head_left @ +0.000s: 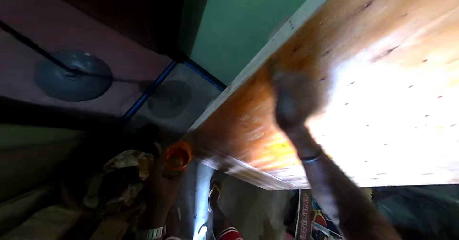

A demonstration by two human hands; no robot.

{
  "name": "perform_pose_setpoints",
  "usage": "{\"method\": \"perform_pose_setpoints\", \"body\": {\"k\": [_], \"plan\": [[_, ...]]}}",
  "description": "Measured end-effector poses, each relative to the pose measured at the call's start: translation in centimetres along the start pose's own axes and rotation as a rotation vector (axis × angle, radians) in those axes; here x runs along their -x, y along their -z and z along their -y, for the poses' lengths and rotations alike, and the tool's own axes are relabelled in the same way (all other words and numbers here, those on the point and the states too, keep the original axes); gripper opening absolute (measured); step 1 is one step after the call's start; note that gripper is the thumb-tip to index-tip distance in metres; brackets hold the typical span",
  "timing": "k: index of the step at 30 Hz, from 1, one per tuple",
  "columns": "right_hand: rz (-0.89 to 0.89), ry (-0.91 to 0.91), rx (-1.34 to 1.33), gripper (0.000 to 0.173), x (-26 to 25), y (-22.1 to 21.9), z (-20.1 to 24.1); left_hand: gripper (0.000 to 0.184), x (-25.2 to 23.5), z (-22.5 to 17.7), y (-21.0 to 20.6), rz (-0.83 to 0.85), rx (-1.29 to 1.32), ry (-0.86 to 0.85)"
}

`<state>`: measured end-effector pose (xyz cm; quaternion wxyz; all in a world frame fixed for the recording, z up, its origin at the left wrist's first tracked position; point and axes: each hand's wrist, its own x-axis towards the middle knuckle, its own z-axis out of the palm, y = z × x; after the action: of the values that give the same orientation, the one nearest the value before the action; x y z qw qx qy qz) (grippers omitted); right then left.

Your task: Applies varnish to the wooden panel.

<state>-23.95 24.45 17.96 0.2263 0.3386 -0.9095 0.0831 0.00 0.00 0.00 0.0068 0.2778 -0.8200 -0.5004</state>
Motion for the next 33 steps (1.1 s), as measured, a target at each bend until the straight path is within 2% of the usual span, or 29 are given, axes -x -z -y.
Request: {"method": "perform_pose_setpoints", "body": {"k": [2,3,5,7,9,12,15,16,18,20,23,25,26,28,31,33], "plan": [[0.331,-0.047,-0.181,0.026,5.4,-6.4,2.9,0.082,0.4,0.4,0.6,-0.013,0.007,0.008],[0.416,-0.043,-0.215,0.026,6.7,-8.4,3.6,0.084,0.4,0.8,0.8,-0.016,0.004,0.002],[0.402,-0.041,-0.242,0.029,5.5,-8.7,3.6,0.086,0.4,1.6,1.1,-0.024,0.009,-0.02],[0.25,-0.059,-0.297,0.033,1.4,-4.2,2.1,0.086,0.8,2.2,1.3,-0.022,0.012,-0.025],[0.042,-0.042,-0.292,0.026,-3.7,2.1,-0.5,0.087,1.1,2.2,1.4,0.0,0.002,-0.012],[-0.387,0.136,-0.123,0.017,-11.6,9.1,-5.2,0.084,1.7,1.8,1.3,0.023,-0.012,-0.018],[-0.538,0.175,0.091,0.018,-13.8,12.4,-6.7,0.084,2.1,2.1,1.1,0.02,-0.005,-0.057],[-0.509,0.181,0.144,0.02,-12.7,12.0,-6.2,0.084,2.2,2.2,1.1,0.014,0.009,-0.063],[-0.295,0.104,0.197,0.028,-7.1,8.7,-4.0,0.084,2.5,2.2,1.3,0.038,0.029,-0.036],[-0.063,-0.045,0.09,0.031,0.9,2.5,-0.8,0.084,2.4,2.3,1.6,0.037,0.02,-0.03],[0.284,-0.154,-0.145,0.022,12.2,-7.2,1.8,0.084,2.2,2.9,1.8,0.031,-0.036,-0.049],[0.396,-0.169,-0.228,0.023,15.6,-10.4,1.9,0.086,2.0,3.1,2.2,0.039,-0.071,-0.033],[0.395,-0.175,-0.242,0.024,15.8,-10.4,1.6,0.088,1.9,3.2,2.3,0.049,-0.083,-0.013],[0.316,-0.192,-0.227,0.024,13.5,-7.1,0.6,0.09,1.6,3.2,2.6,0.048,-0.106,-0.001],[0.156,-0.169,-0.106,0.029,7.3,2.4,-3.0,0.089,1.5,2.7,2.5,0.07,-0.106,0.001],[-0.1,-0.068,0.026,0.024,3.0,7.2,-6.1,0.088,1.7,2.4,2.1,0.09,-0.08,-0.028]]}}
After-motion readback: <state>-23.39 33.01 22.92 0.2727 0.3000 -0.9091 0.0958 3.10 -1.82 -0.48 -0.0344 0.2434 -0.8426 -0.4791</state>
